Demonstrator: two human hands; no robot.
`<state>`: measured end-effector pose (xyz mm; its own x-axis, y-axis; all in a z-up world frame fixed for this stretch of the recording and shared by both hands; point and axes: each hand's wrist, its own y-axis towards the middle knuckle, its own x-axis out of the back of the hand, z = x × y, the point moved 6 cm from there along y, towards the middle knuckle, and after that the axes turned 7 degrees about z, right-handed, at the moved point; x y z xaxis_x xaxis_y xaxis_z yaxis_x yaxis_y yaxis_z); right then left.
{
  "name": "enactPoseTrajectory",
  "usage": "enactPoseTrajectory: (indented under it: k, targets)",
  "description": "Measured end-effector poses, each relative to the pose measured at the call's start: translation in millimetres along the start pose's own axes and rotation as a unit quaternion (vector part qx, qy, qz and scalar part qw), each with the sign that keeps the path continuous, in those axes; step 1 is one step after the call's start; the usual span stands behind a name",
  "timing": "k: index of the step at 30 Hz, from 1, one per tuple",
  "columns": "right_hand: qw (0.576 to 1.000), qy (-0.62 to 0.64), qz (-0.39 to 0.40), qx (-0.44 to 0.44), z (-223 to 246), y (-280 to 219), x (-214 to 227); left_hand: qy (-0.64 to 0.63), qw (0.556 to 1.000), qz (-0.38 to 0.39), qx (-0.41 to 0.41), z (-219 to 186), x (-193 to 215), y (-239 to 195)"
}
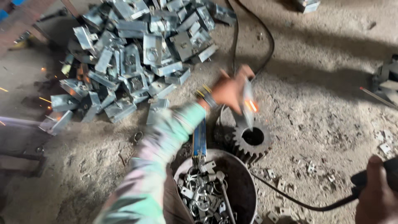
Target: The person welds components onto metal boxes using a welding rod and electrode holder, then strikes the boxes with a hammer to secure parts.
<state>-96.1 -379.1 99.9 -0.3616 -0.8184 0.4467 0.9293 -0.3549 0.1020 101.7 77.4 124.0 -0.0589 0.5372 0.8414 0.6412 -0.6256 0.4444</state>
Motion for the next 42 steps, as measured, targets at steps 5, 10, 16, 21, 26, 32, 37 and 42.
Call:
enactPoseTrajectory:
  k: [5, 10, 16, 21, 26, 32, 37, 42]
  targets:
    - [0.994, 0.107, -0.030, -0.003, -48, 21, 5, 0.335, 0.833, -0.085, 0.433, 194, 262, -81]
    - [0.999, 0.027, -0.021, 0.003, -26, 13, 0, 0.173, 0.717, -0.627, 0.250, 109, 309, -180]
    - [0.957, 0.261, -0.077, 0.102, -11, 3, -34, -0.108, 0.677, -0.549, 0.477, 82, 24, -185]
    - [0.944, 0.283, -0.133, -0.102, -134, 27, -49, -0.123, 0.782, -0.394, 0.467, 11, -176, -191]
    - [0.897, 0.285, -0.061, -0.331, -221, -9, -64, -0.089, 0.861, -0.289, 0.409, -26, -256, -211]
    - [0.779, 0.492, -0.061, -0.384, -240, -75, -99, -0.071, 0.849, -0.262, 0.454, -33, -272, -245]
    - [0.783, 0.464, -0.161, -0.381, -248, -74, -111, -0.106, 0.821, -0.241, 0.506, -22, -282, -267]
    - [0.938, 0.122, -0.210, -0.248, -202, -36, -76, -0.086, 0.836, -0.273, 0.469, -22, -282, -267]
